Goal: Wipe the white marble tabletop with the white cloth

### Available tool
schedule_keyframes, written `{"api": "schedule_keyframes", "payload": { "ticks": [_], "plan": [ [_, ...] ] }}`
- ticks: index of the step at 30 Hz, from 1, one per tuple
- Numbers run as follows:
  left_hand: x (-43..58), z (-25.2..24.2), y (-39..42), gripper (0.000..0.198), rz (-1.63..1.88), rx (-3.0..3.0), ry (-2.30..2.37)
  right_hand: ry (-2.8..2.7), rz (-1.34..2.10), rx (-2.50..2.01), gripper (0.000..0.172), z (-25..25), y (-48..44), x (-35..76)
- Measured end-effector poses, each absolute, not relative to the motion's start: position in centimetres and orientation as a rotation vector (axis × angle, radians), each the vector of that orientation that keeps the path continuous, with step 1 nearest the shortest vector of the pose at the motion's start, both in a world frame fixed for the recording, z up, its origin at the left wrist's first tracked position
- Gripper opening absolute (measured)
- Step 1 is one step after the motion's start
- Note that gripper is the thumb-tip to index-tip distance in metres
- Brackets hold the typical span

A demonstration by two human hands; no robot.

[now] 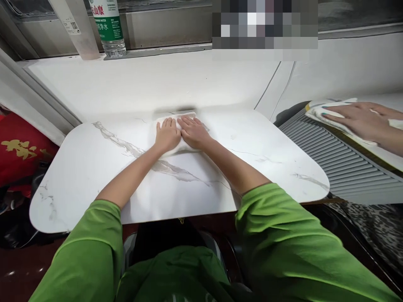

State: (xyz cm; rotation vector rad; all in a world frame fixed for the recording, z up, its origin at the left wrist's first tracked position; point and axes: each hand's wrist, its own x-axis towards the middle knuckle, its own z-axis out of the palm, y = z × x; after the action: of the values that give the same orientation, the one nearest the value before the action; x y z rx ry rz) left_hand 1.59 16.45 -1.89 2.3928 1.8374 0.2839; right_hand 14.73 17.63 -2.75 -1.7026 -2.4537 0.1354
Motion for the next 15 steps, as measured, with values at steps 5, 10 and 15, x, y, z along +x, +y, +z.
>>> {"api": "schedule_keyframes", "payload": {
  "ticks": [5,10,15],
  "plan": [
    [1.3,-2.1,20.7,0.058,0.273,2.438,1.8,-2.401,0.087,-1.735,0.063,-3.3,21.5,14.5],
    [1.5,-2.3,22.8,0.057,0.289,2.446,1.808,-2.335,0.1,-1.722,0.065,-3.5,23.3,14.5],
    [1.3,-2.3,22.6,0.057,0.254,2.443,1.806,-2.349,0.12,-1.706,0.064,-3.6,23.3,14.6]
  ]
}}
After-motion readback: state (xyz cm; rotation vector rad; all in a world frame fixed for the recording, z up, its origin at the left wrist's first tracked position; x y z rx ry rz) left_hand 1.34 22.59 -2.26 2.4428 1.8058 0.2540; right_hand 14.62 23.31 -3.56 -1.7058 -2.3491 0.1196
